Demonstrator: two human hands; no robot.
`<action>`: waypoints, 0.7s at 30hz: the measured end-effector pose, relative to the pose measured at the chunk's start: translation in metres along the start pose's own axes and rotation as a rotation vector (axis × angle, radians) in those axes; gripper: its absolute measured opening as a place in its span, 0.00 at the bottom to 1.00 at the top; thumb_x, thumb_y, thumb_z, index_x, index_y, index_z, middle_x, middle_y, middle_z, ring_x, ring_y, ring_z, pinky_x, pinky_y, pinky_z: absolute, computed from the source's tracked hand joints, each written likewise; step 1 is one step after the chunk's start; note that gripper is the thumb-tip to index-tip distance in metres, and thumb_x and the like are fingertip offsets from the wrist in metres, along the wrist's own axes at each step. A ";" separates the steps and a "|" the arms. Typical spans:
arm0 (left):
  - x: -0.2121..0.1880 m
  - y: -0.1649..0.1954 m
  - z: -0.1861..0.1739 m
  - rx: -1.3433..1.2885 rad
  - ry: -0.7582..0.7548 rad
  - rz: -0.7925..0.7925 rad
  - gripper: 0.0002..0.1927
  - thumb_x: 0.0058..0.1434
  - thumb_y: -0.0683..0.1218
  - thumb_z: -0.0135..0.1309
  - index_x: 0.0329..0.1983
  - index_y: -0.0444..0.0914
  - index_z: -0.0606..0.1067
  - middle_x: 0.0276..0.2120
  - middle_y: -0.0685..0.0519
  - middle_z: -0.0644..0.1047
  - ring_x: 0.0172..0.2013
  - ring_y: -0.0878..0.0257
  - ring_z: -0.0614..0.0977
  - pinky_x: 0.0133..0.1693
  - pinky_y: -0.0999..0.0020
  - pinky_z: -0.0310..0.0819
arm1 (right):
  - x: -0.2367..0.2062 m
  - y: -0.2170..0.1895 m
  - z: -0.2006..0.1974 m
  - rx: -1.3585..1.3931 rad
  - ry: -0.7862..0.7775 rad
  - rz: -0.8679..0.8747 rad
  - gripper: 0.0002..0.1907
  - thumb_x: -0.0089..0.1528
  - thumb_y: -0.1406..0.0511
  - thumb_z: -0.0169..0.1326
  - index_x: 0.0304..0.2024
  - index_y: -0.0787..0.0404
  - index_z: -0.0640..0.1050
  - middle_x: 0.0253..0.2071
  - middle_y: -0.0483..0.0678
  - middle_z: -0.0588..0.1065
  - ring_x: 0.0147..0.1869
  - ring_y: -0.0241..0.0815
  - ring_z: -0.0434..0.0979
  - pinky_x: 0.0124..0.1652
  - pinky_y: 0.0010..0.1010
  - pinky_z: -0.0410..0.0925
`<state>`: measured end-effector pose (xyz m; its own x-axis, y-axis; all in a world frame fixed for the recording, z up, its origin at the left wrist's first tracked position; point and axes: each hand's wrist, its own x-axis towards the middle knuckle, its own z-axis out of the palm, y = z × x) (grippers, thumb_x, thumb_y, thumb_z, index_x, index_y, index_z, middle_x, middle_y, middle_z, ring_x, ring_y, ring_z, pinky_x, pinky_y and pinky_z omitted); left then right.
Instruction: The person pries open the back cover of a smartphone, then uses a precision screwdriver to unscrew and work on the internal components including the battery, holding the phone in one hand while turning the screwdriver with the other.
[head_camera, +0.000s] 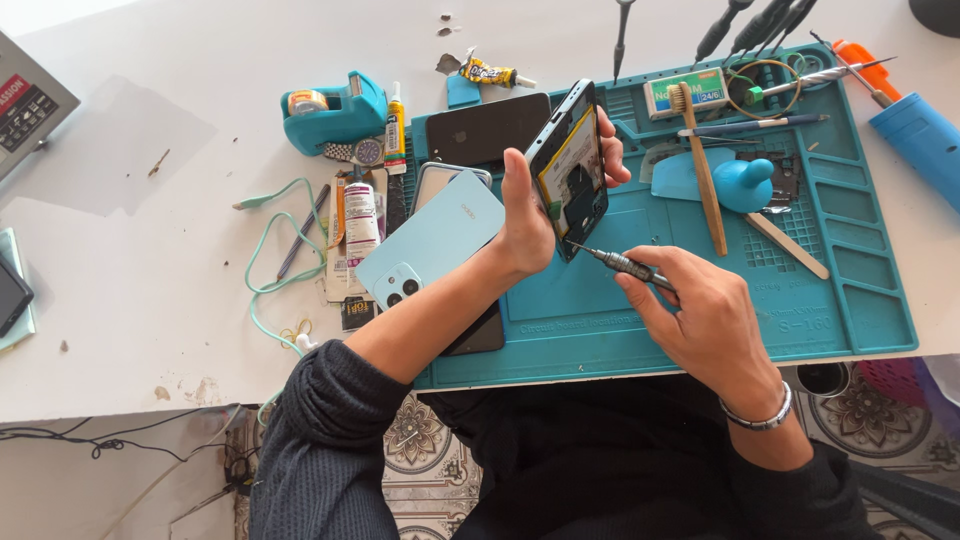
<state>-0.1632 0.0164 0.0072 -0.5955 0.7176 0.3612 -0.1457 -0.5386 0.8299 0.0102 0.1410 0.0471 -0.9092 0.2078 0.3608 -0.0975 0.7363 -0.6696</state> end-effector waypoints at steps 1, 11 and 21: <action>0.000 0.001 0.001 0.006 -0.005 -0.002 0.54 0.60 0.86 0.28 0.63 0.37 0.65 0.44 0.51 0.71 0.49 0.62 0.75 0.57 0.64 0.67 | 0.000 0.000 0.000 -0.004 0.003 -0.004 0.13 0.63 0.63 0.62 0.45 0.65 0.79 0.33 0.51 0.79 0.27 0.40 0.77 0.27 0.28 0.68; -0.006 0.002 0.008 -0.032 0.038 -0.009 0.53 0.59 0.86 0.31 0.63 0.37 0.64 0.43 0.51 0.69 0.49 0.62 0.73 0.57 0.65 0.65 | -0.005 -0.001 0.009 -0.059 0.038 -0.012 0.07 0.62 0.68 0.60 0.42 0.64 0.80 0.27 0.50 0.77 0.25 0.44 0.76 0.26 0.32 0.66; -0.007 -0.002 0.003 -0.055 0.081 -0.011 0.52 0.60 0.86 0.30 0.60 0.37 0.65 0.41 0.51 0.70 0.47 0.61 0.74 0.56 0.64 0.68 | -0.010 0.008 0.009 -0.180 0.018 -0.016 0.31 0.61 0.68 0.61 0.63 0.63 0.62 0.22 0.44 0.66 0.23 0.46 0.70 0.25 0.36 0.61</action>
<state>-0.1564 0.0137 0.0047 -0.6551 0.6868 0.3149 -0.1945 -0.5561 0.8081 0.0152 0.1385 0.0321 -0.9006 0.2050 0.3833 -0.0366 0.8429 -0.5369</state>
